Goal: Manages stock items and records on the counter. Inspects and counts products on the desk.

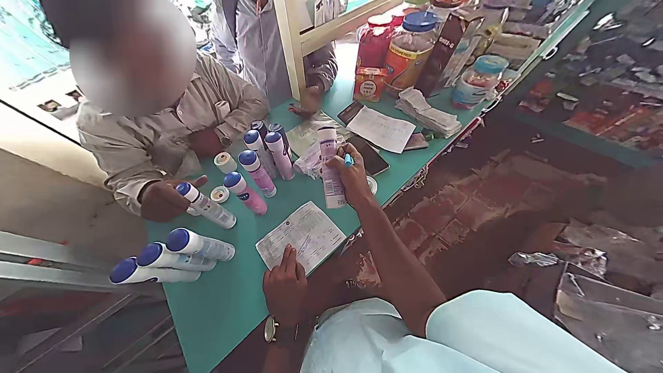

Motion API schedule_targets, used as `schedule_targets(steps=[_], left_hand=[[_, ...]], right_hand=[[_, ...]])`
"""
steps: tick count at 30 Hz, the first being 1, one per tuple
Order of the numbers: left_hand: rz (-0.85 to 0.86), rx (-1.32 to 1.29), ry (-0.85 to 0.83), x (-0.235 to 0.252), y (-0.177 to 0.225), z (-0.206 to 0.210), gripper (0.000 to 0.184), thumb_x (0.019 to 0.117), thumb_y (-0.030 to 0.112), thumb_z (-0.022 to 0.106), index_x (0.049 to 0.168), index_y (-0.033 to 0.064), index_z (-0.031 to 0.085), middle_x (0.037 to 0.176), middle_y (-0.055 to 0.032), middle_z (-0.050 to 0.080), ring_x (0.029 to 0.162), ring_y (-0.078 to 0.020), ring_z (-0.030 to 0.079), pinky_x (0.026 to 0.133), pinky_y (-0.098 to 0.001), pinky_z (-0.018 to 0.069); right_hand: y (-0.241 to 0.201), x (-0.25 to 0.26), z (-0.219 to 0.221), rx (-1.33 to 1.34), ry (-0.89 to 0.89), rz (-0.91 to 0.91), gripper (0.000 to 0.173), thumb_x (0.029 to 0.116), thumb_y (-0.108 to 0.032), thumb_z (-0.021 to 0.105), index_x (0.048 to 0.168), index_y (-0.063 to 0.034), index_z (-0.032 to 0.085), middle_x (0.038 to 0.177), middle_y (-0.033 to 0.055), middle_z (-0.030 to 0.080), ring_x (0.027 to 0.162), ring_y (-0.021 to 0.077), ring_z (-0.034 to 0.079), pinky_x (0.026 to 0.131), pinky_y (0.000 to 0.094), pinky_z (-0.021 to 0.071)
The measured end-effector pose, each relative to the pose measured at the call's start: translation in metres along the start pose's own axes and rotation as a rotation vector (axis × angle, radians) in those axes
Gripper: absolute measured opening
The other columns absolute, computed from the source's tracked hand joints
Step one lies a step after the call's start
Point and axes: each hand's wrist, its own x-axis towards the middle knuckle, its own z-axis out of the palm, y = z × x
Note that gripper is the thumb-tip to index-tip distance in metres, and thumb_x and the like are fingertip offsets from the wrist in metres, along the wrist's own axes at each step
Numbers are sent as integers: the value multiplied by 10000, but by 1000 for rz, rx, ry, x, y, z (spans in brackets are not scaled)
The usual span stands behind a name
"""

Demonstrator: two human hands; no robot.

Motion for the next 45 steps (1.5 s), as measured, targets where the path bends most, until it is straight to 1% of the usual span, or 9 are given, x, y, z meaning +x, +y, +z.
schedule_targets(steps=[12, 15, 19, 21, 27, 35, 39, 42, 45], left_hand=[[-65, -309, 257, 2, 3, -32, 433, 995, 397, 554, 1130, 49, 775, 1149, -91, 767, 808, -213, 674, 760, -403, 495], [-253, -952, 51, 21, 18, -72, 1084, 842, 554, 773, 1545, -87, 253, 1455, -190, 565, 1280, -154, 598, 1033, -319, 531], [-633, -1354, -21, 23, 29, -102, 563, 755, 34, 748, 1257, -80, 520, 849, -42, 720, 682, -117, 708, 628, -284, 625], [-607, -1368, -127, 3, 18, -116, 522, 778, 18, 732, 1243, -88, 520, 835, -43, 722, 690, -140, 714, 661, -313, 635], [-518, -1377, -187, -48, 0, -126, 485, 767, 35, 792, 1186, -82, 579, 872, -54, 742, 792, -129, 727, 769, -297, 618], [-572, -1398, -25, -77, -4, -135, 304, 806, 122, 804, 1045, 5, 656, 849, -34, 743, 774, -119, 722, 760, -299, 613], [-360, -1553, 20, -68, -10, -125, 161, 885, 182, 771, 1011, 165, 671, 1174, -69, 712, 1115, -225, 689, 983, -395, 571], [-359, -1736, 30, -35, 4, -127, 362, 910, 205, 751, 1266, 192, 680, 1431, -139, 601, 1162, -305, 684, 952, -441, 592], [-406, -1940, 35, -6, 13, -127, 688, 936, 236, 732, 1556, 239, 434, 1512, -106, 542, 1052, -250, 730, 871, -397, 623]], right_hand=[[3, -30, 15, -38, -199, -356, 239, 786, -71, 794, 957, -70, 626, 904, -6, 665, 835, 84, 666, 746, 307, 595], [-3, -83, 42, 188, -520, -345, 218, 828, -40, 790, 975, -66, 631, 1018, -18, 678, 976, 67, 666, 866, 283, 586], [-9, -34, 43, -86, -403, -460, 95, 944, -88, 691, 960, 5, 701, 1068, 90, 763, 981, 168, 737, 878, 359, 609], [-6, 41, 21, -573, -278, -484, 120, 891, -34, 694, 1001, 15, 702, 1046, 156, 748, 915, 284, 720, 801, 506, 568], [60, 190, -2, -1329, -873, -387, 214, 875, -110, 755, 1073, -32, 723, 1103, 207, 707, 1095, 433, 646, 969, 676, 458], [-18, 180, -27, -1236, -966, -472, 236, 801, -70, 852, 978, 20, 725, 946, 211, 706, 939, 412, 674, 859, 647, 493], [-105, 110, -20, -928, -1193, -555, 213, 806, -201, 826, 844, -71, 660, 720, 21, 619, 667, 131, 606, 632, 342, 503], [-123, 62, 17, -632, -1545, -388, 196, 817, -200, 806, 827, -70, 659, 681, -30, 601, 610, 34, 566, 559, 201, 456], [-116, 29, 46, -590, -1799, -212, 199, 797, -136, 837, 875, -31, 687, 703, 3, 625, 626, 70, 576, 588, 233, 456]])
